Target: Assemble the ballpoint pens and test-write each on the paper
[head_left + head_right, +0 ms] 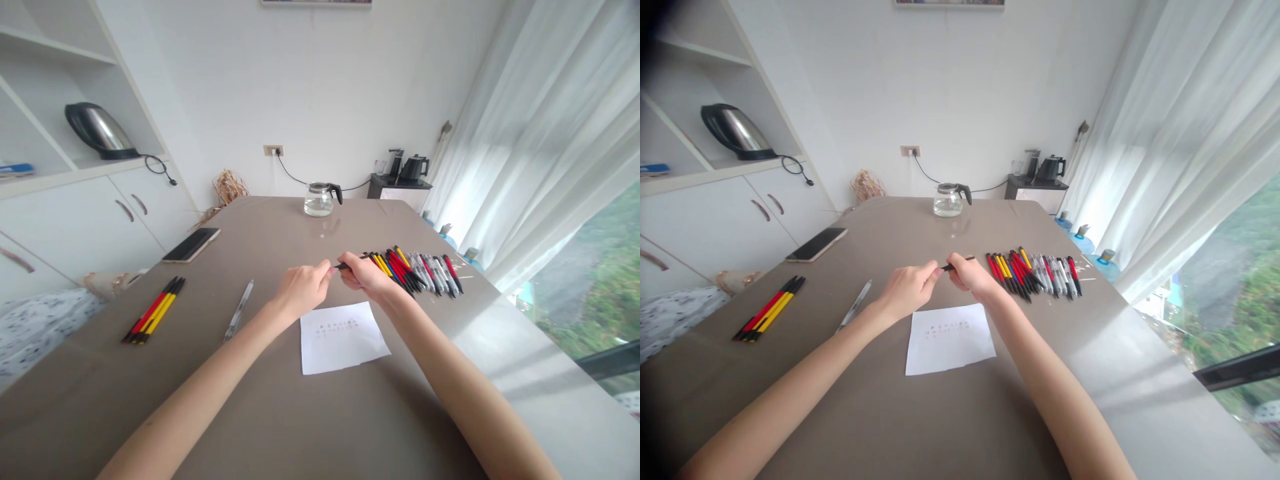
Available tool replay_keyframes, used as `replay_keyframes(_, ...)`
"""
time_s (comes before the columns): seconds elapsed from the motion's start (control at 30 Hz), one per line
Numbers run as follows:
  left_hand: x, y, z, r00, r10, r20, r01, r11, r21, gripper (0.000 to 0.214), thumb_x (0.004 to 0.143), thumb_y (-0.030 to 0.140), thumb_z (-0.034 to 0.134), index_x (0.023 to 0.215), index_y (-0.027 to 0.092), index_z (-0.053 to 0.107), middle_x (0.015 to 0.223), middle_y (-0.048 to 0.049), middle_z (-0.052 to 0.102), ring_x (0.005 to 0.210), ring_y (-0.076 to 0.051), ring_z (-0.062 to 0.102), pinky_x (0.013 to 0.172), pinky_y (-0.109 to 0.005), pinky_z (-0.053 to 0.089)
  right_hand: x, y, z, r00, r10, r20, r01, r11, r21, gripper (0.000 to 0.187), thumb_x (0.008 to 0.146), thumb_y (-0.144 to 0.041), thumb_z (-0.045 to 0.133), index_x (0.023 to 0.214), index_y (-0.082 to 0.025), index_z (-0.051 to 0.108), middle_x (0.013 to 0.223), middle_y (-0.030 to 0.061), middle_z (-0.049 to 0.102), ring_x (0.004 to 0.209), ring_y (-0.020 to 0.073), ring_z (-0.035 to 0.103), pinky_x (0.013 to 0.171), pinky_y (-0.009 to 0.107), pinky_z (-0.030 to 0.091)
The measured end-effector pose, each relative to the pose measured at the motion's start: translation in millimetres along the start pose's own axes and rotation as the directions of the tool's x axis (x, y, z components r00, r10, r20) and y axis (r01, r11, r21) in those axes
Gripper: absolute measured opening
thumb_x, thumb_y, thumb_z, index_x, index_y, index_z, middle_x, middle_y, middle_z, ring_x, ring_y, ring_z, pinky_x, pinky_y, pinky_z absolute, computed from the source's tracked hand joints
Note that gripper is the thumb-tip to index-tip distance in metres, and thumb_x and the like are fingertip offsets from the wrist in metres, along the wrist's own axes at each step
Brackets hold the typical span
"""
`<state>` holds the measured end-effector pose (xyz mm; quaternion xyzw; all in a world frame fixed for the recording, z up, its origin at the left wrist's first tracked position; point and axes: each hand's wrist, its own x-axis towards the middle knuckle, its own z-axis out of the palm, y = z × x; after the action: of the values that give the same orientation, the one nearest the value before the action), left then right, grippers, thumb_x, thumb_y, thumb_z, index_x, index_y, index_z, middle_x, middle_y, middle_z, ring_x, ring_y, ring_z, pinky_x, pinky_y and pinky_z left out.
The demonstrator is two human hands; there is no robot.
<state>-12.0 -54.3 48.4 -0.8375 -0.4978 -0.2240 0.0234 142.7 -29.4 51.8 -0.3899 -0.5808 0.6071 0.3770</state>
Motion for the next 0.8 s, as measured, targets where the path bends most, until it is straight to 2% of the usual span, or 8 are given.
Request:
replay_keyframes(0.1,5,-2,-9.4,0.956,0.005,0.293,0.131,0.888,-0.44,0.042,0.083,0.048,0.017,0.067,0.018,0.041,0.052,0.0023,0.035,0.044,-0.009,0.031,0.044,-0.022,0.021,-4,-1,-2,0.998,-0.053,0.024,0.056,0.988,-0.141,0.043,0.076,-0.028,0.039,0.037,-0.019,0.023,0.031,-0.0056,0.023,0.032,0.004,0.019,0.035,0.022,0.014)
replay_keyframes(0.17,8,-9,-16.1,0.844,0.077,0.531,0.31,0.738,-0.599,0.043,0.08,0.054,0.021,0.066,0.018,0.039,0.05,0.0046,0.026,0.041,-0.007,0.022,0.04,-0.021,0.016,-5,-2,1,0.997,-0.044,0.061,0.054,0.985,-0.165,0.042,0.076,-0.032,0.041,0.04,-0.018,0.025,0.033,-0.0059,0.025,0.033,0.0039,0.02,0.036,0.022,0.015)
replay_keyframes(0.23,10,-18,-21.2,0.781,0.099,0.616,0.418,0.651,-0.634,0.044,0.077,0.058,0.025,0.066,0.018,0.039,0.051,0.0056,0.023,0.04,-0.006,0.018,0.039,-0.021,0.013,-5,-2,5,0.998,-0.028,0.057,0.037,0.985,-0.17,0.043,0.075,-0.04,0.043,0.043,-0.018,0.027,0.036,-0.0069,0.024,0.034,0.0035,0.019,0.035,0.021,0.014)
replay_keyframes(0.3,11,-26,-23.6,0.81,0.072,0.581,0.398,0.66,-0.637,0.045,0.076,0.059,0.028,0.065,0.017,0.041,0.052,0.0049,0.027,0.042,-0.006,0.021,0.04,-0.02,0.016,-4,-2,5,1.0,-0.015,-0.008,0.013,0.982,-0.188,0.046,0.073,-0.049,0.045,0.043,-0.019,0.026,0.036,-0.0075,0.022,0.034,0.0032,0.018,0.035,0.021,0.012)
replay_keyframes(0.47,10,-34,-22.4,0.938,-0.014,0.346,0.192,0.853,-0.486,0.046,0.077,0.056,0.029,0.064,0.017,0.049,0.058,0.0016,0.043,0.052,-0.009,0.037,0.051,-0.021,0.028,1,4,-8,0.981,-0.077,-0.176,0.031,0.967,-0.253,0.05,0.072,-0.056,0.041,0.041,-0.018,0.031,0.033,-0.0064,0.027,0.032,0.0032,0.022,0.035,0.02,0.018)
replay_keyframes(0.63,9,-40,-20.7,0.935,-0.121,0.332,0.228,0.924,-0.306,0.048,0.077,0.056,0.025,0.062,0.018,0.048,0.051,0.0018,0.043,0.047,-0.011,0.038,0.048,-0.023,0.026,4,8,-17,0.978,-0.19,-0.088,0.156,0.941,-0.299,0.03,0.063,-0.042,0.06,0.072,-0.013,0.057,0.055,-0.0012,0.054,0.047,0.0056,0.044,0.043,0.017,0.033)
replay_keyframes(0.7,9,-41,-20.5,0.934,-0.132,0.332,0.232,0.931,-0.282,0.047,0.077,0.056,0.024,0.062,0.018,0.047,0.051,0.0018,0.043,0.046,-0.011,0.038,0.048,-0.023,0.025,4,8,-17,0.98,-0.189,-0.058,0.17,0.955,-0.245,0.038,0.061,-0.037,0.064,0.091,-0.015,0.055,0.067,0.0009,0.059,0.055,0.0074,0.05,0.046,0.017,0.037)
replay_keyframes(0.8,9,-40,-20.1,0.939,-0.112,0.325,0.206,0.94,-0.274,0.048,0.077,0.056,0.023,0.062,0.018,0.047,0.051,0.0014,0.044,0.048,-0.012,0.04,0.049,-0.022,0.025,5,8,-15,0.986,-0.118,-0.115,0.093,0.975,-0.202,0.039,0.07,-0.042,0.054,0.097,-0.014,0.054,0.062,0.0026,0.059,0.049,0.0078,0.05,0.042,0.018,0.038)
